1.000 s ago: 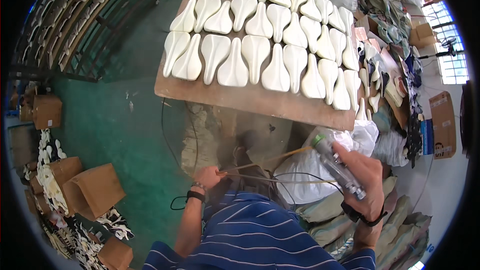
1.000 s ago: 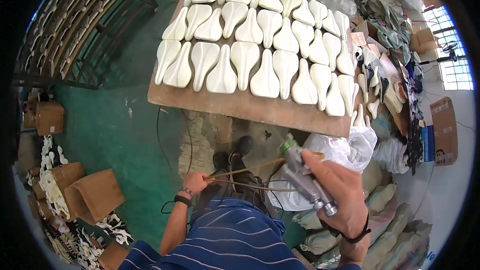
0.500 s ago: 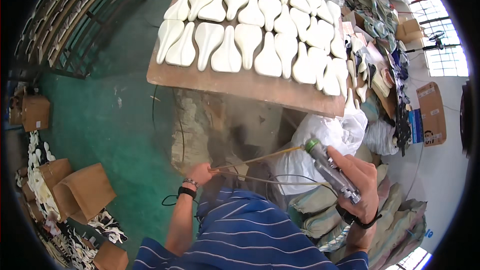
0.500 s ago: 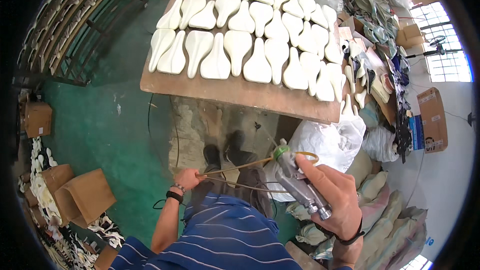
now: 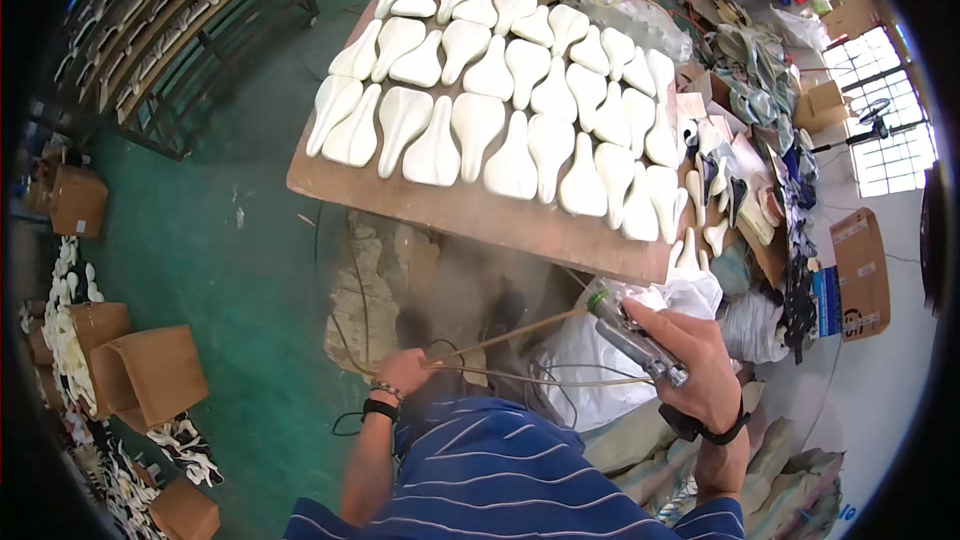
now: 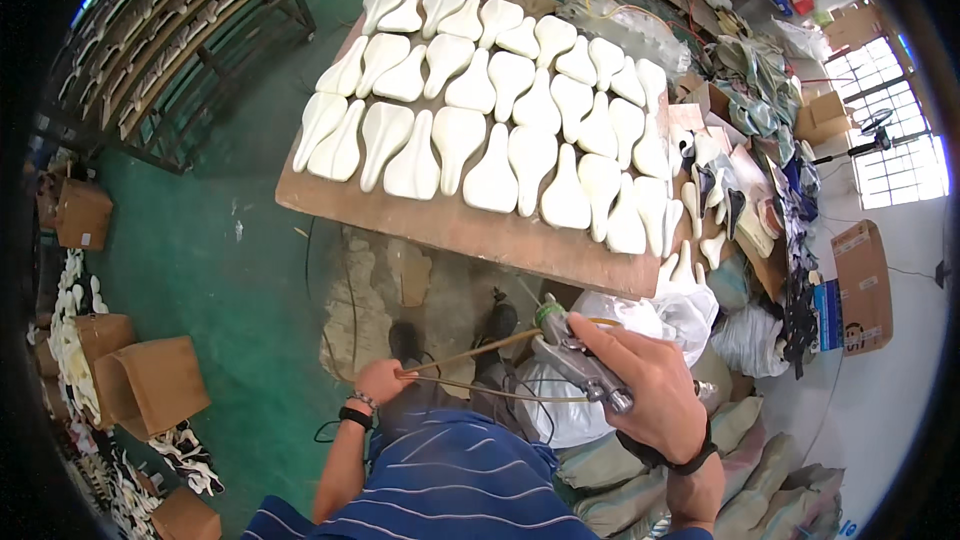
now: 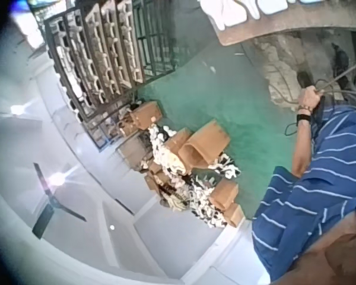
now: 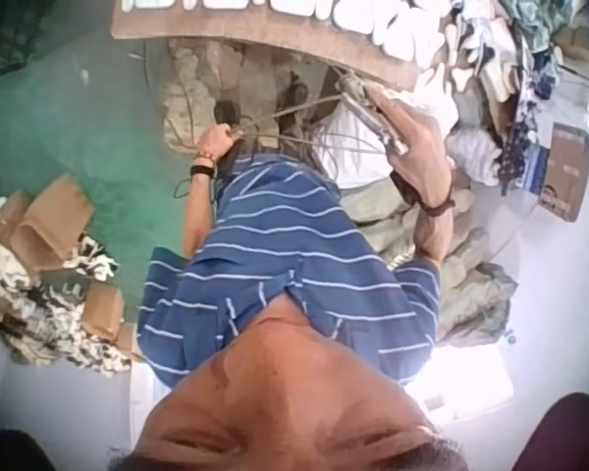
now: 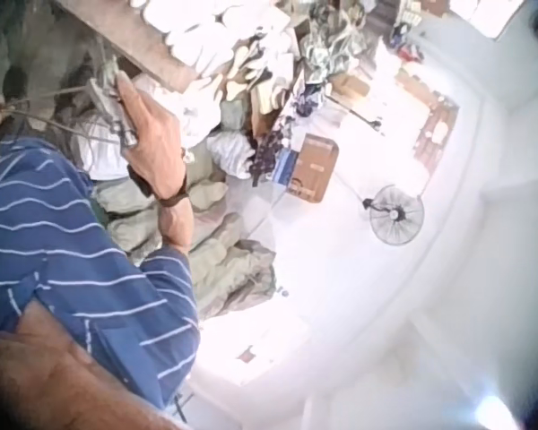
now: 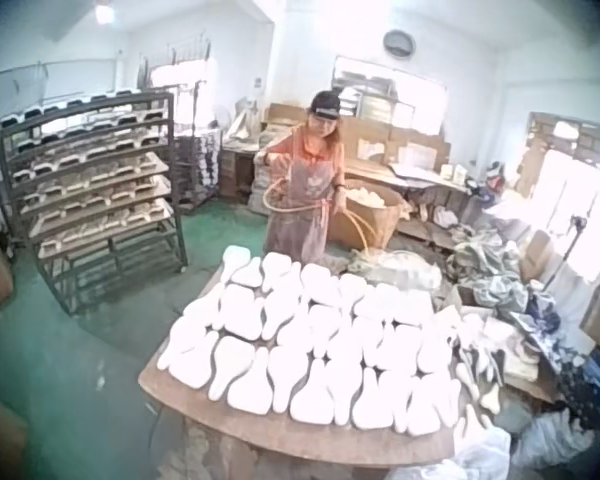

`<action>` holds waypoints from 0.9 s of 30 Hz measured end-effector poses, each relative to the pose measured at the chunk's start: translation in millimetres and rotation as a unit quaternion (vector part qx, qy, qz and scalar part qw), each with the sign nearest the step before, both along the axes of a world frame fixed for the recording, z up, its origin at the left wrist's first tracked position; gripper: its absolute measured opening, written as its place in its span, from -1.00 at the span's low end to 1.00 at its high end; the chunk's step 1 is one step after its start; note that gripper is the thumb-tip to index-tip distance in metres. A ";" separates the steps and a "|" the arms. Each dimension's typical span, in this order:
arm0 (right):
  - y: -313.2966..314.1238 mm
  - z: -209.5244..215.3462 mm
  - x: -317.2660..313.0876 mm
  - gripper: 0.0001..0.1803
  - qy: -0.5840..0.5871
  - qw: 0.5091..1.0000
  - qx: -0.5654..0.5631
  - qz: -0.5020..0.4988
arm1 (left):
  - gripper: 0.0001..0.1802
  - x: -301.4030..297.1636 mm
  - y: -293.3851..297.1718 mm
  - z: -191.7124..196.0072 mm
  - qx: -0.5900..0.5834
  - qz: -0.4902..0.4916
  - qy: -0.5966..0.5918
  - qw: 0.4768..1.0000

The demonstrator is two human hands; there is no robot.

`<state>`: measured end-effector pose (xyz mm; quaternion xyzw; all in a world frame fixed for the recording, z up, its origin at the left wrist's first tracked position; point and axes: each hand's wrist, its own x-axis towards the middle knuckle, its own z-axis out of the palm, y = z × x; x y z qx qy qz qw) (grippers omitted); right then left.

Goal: The person uses a spray gun to apply white paint to rows of shoe lasts arranged on a wooden board. They repeatedly lift the board, spray the parts, and place the board onto a multi-tiered drying rack. The person also handles the spray gun and its hose during the process.

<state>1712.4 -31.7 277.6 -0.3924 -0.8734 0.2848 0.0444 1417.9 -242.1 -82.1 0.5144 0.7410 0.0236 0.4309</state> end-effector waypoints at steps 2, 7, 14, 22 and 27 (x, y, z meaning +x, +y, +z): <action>16.8 -8.7 7.4 -0.13 0.026 0.999 0.023 -0.015 | -0.55 19.3 1.7 -0.2 -0.007 -0.006 -0.012 1.000; 54.2 -20.6 18.0 -0.08 0.051 0.996 0.071 -0.029 | -0.51 48.3 -13.0 -3.1 -0.016 0.024 -0.009 1.000; 59.9 -25.5 43.8 -0.05 0.092 0.992 0.080 -0.026 | -0.52 62.7 6.8 2.4 -0.069 0.014 -0.007 0.998; 36.5 2.5 78.5 -0.17 0.016 0.998 -0.058 0.023 | -0.57 73.6 36.2 -0.1 -0.072 -0.029 -0.019 0.997; 46.4 -8.7 100.4 -0.17 0.070 0.994 0.041 -0.074 | -0.62 90.4 51.5 11.9 -0.052 -0.038 -0.017 0.998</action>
